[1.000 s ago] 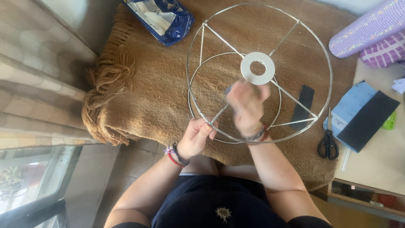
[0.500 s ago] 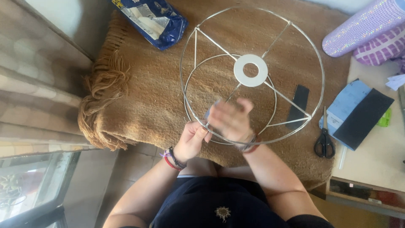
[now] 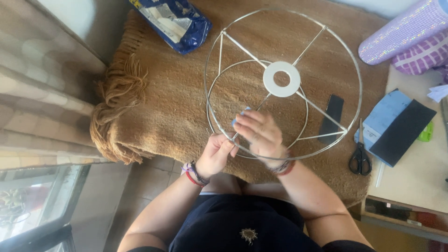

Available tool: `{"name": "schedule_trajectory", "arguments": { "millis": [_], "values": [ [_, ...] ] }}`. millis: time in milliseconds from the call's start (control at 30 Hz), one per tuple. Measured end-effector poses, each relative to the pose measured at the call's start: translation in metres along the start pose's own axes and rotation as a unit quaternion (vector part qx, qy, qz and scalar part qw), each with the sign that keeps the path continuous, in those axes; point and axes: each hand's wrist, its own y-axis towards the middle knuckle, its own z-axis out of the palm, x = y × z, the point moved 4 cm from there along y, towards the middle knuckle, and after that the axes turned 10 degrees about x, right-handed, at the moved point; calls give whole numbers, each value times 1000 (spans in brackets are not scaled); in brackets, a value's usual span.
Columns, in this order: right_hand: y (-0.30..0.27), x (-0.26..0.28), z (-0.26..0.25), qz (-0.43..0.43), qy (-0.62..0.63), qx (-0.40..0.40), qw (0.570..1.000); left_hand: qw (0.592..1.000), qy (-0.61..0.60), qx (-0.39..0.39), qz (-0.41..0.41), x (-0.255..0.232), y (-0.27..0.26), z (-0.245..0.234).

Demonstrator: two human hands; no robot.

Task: Sanding a metal lampshade frame with a small piece of sandpaper on a desk.

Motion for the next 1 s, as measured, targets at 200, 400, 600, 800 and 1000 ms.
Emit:
{"name": "schedule_trajectory", "arguments": {
  "millis": [200, 400, 600, 800, 1000],
  "values": [
    [28, -1, -13, -13, -35, 57, 998, 1000, -3, -4, 11, 5, -1, -5],
    [42, 4, -28, -125, -55, 149, 979, 1000, -5, -4, 1, 6, -4, -3],
    [51, 24, -26, -90, 42, 150, 984, 1000, 0, -2, 10, -1, -1, 2],
    [56, 13, -31, -76, 38, 194, 977, 1000, 13, -17, 9, -3, -1, 3],
    [72, 14, -40, -134, 4, 285, 949, 1000, 9, -29, 3, -5, 0, 4]
  ]
}}
